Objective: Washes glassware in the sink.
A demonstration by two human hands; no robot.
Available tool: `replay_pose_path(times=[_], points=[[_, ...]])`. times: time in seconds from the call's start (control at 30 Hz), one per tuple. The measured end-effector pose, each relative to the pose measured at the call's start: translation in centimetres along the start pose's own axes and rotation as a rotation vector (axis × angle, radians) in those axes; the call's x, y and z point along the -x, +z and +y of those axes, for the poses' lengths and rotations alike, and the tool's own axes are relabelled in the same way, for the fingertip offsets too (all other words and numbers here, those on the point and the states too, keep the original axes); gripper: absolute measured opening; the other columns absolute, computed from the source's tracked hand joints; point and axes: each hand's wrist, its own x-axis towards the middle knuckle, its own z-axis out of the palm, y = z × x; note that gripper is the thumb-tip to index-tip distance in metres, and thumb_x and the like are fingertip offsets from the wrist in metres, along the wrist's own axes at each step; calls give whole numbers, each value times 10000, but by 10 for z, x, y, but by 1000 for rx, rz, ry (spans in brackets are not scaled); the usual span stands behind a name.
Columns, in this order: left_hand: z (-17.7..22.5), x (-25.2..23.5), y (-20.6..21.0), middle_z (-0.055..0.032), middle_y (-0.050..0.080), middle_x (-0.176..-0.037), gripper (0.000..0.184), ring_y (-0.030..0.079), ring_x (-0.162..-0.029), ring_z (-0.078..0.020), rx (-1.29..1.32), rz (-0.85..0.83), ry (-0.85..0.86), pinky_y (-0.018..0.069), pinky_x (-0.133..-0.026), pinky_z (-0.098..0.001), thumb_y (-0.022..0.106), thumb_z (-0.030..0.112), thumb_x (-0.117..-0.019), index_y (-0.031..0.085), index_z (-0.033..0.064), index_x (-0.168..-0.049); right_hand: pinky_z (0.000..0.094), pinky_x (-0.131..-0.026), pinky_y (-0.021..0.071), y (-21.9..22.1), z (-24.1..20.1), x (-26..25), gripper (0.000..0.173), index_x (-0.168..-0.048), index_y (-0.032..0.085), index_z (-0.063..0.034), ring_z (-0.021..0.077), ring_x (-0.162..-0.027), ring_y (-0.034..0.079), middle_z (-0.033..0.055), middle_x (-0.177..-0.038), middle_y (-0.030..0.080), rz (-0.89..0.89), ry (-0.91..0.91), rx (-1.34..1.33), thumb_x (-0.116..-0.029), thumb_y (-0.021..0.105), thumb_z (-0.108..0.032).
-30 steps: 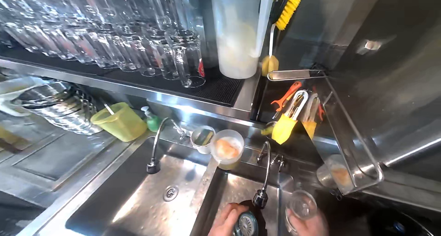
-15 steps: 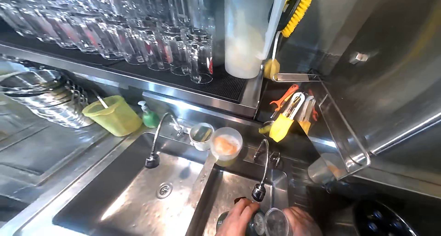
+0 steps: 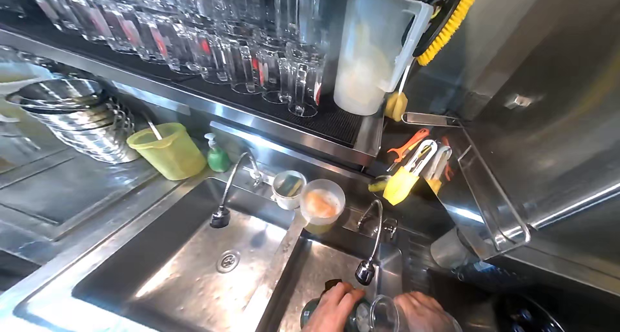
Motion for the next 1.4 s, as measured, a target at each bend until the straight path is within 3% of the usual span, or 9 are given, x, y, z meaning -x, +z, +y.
replay_pose_path(times=[0.33,1.03,1.4], points=[[-6,3,3,-115,585,-1387,889,573,-1286,-255,18,9,-3,512,-1078,-467,923,457,-663,556,200,-1432,515,-939,525,-4,-2,-5,488,-1132,712,-165,259,-1106,677,40,-1110,745,-17,-19,31,-766,757,-485],[-11,5,8,-104,591,-1376,848,569,-1288,-242,23,-3,-25,511,-1078,-442,906,486,-674,581,200,-1404,501,-950,514,-6,-5,-10,435,-1142,706,-187,242,-1106,671,14,-1103,743,-47,-23,79,-784,715,-436],[-13,4,10,-115,591,-1403,837,548,-1330,-252,48,21,1,480,-1121,-438,905,464,-686,585,147,-1391,515,-960,511,-8,-7,-13,477,-1155,708,-179,257,-1125,669,29,-1115,745,-71,-20,98,-762,747,-446]])
